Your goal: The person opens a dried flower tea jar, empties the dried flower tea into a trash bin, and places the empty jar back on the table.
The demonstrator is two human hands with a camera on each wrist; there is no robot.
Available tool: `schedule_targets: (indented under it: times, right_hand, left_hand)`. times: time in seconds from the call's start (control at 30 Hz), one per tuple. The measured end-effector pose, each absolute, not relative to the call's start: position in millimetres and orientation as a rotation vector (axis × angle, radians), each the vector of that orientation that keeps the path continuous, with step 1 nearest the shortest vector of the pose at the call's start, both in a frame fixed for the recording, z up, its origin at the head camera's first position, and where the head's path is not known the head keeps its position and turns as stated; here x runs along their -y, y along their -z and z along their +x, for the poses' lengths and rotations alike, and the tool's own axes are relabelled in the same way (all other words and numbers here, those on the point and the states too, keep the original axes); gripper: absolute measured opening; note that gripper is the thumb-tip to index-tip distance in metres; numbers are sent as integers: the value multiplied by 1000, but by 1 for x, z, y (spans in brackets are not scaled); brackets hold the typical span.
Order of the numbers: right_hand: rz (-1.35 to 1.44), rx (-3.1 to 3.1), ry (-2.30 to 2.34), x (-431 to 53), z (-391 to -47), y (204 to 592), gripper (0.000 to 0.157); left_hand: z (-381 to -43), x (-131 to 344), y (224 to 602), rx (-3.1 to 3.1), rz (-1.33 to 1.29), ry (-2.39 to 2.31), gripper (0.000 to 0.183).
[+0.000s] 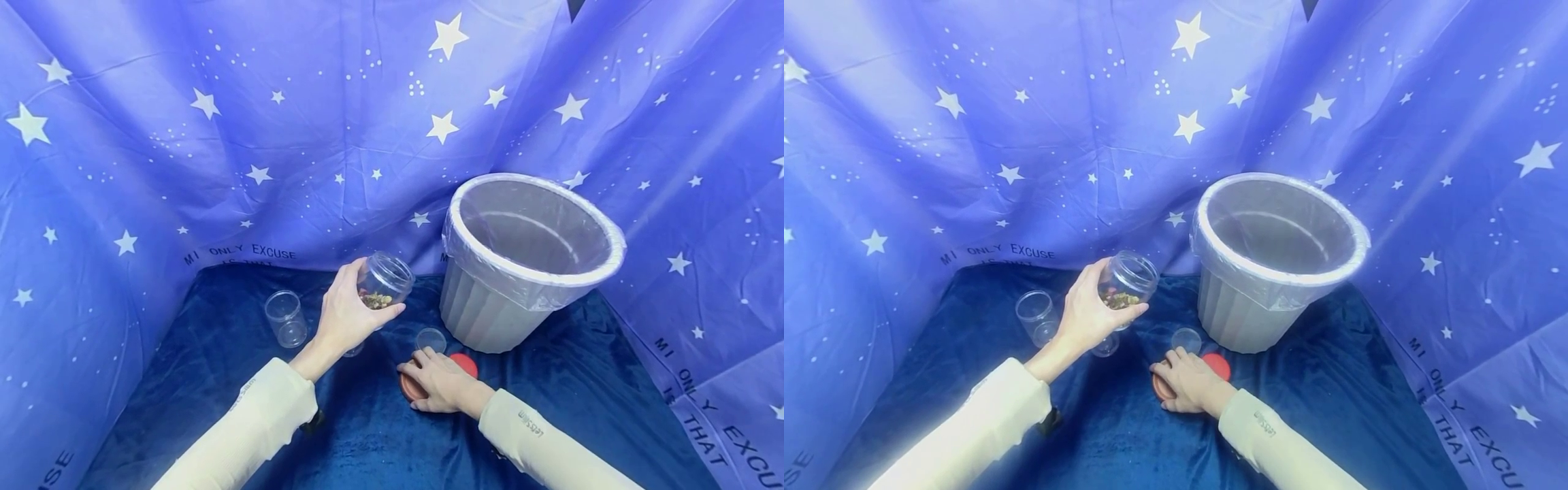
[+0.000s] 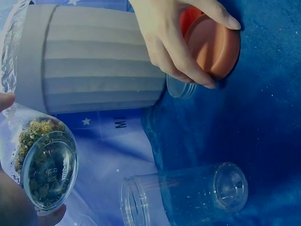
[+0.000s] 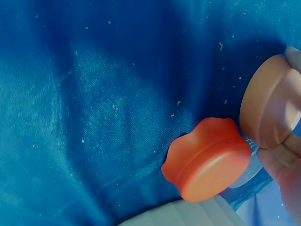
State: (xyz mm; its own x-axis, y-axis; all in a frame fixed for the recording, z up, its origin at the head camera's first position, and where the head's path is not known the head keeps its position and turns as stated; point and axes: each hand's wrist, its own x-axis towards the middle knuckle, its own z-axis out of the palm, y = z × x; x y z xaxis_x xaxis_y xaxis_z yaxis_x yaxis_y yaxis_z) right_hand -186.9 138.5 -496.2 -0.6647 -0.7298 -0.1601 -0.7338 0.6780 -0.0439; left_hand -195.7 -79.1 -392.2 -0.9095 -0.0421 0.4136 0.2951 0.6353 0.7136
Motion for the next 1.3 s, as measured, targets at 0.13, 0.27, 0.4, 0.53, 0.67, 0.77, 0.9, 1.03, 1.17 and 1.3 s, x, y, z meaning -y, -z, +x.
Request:
schedule_targets:
  times: [0.13, 0.27, 0.4, 0.53, 0.67, 0.77, 0.9, 1.03, 1.17, 1.3]
  right_hand:
    - [-1192, -2718, -40, -138, -187, 498, 66]
    - [-1199, -2717, -51, -138, -186, 499, 68]
    - [-1197, -2713, -25, -137, -185, 501, 68]
    - [-1224, -2710, 5, -137, -185, 502, 66]
    - [-1232, -2705, 45, -137, -184, 501, 66]
    - [-1210, -2707, 60, -138, -184, 500, 66]
    - [-1228, -2724, 20, -139, -182, 501, 67]
    - [-1304, -2760, -85, -140, -180, 504, 66]
    - [-1406, -2801, -233, -141, -175, 506, 61]
    - [-1583, -2861, -354, -143, -170, 508, 55]
  left_hand:
    - [-196, 79, 392, 2460, -199, 1171, 89]
    - [-197, 79, 393, 2459, -208, 1168, 90]
    - [-198, 79, 393, 2463, -198, 1162, 90]
    - [-197, 78, 393, 2474, -189, 1160, 90]
    - [-197, 78, 393, 2470, -193, 1160, 91]
    - [-198, 77, 392, 2464, -200, 1157, 91]
    - [-198, 77, 392, 2452, -211, 1155, 91]
    - [-198, 77, 392, 2453, -211, 1161, 92]
    - [-199, 76, 392, 2461, -207, 1171, 92]
    - [-199, 75, 392, 2461, -207, 1180, 91]
